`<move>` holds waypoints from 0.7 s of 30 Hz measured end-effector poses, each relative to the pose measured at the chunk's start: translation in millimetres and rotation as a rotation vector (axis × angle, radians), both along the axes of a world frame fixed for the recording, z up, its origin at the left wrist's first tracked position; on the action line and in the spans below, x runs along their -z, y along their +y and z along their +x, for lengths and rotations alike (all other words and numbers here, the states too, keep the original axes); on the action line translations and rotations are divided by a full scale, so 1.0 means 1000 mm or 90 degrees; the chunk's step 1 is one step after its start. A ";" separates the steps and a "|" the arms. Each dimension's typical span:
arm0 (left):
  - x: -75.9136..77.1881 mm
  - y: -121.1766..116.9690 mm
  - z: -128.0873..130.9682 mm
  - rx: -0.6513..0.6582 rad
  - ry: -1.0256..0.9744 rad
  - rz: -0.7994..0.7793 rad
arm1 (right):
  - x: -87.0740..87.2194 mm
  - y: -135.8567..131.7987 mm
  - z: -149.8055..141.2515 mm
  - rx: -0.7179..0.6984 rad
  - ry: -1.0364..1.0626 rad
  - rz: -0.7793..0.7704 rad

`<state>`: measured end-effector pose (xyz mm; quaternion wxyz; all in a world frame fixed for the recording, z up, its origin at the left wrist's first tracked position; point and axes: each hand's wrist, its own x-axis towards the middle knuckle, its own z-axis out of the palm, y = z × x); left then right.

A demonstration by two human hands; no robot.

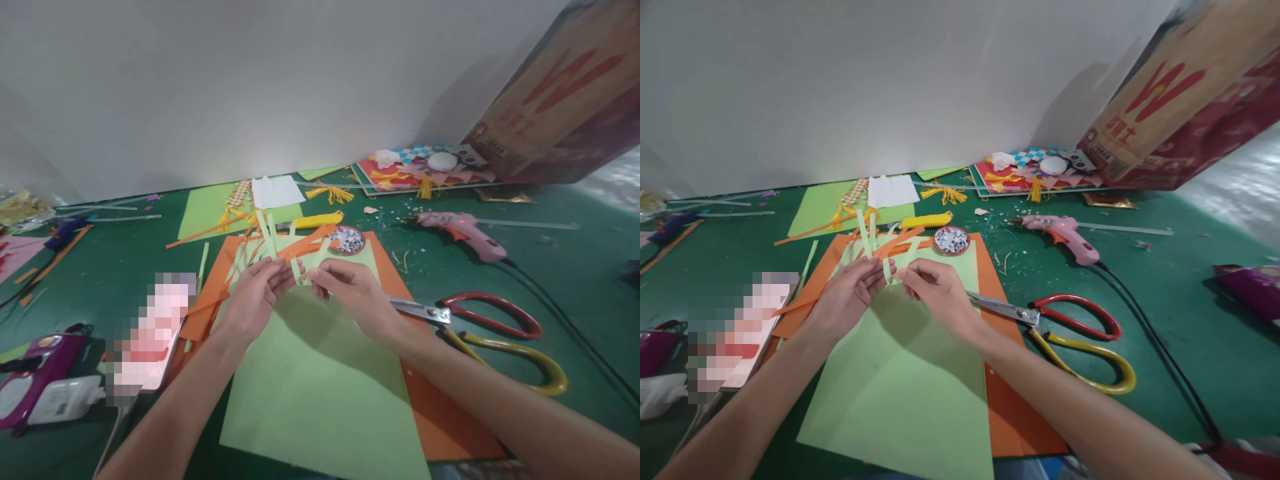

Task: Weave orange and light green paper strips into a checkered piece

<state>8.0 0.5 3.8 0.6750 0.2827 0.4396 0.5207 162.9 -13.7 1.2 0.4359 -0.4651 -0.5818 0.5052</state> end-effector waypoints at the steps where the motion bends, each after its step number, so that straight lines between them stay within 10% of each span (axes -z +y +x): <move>1: 0.000 0.000 0.000 -0.007 -0.007 -0.007 | 0.000 0.000 0.000 0.003 0.002 -0.002; 21: -0.001 -0.003 0.003 -0.002 0.120 0.074 | -0.003 0.000 0.000 0.003 -0.083 -0.007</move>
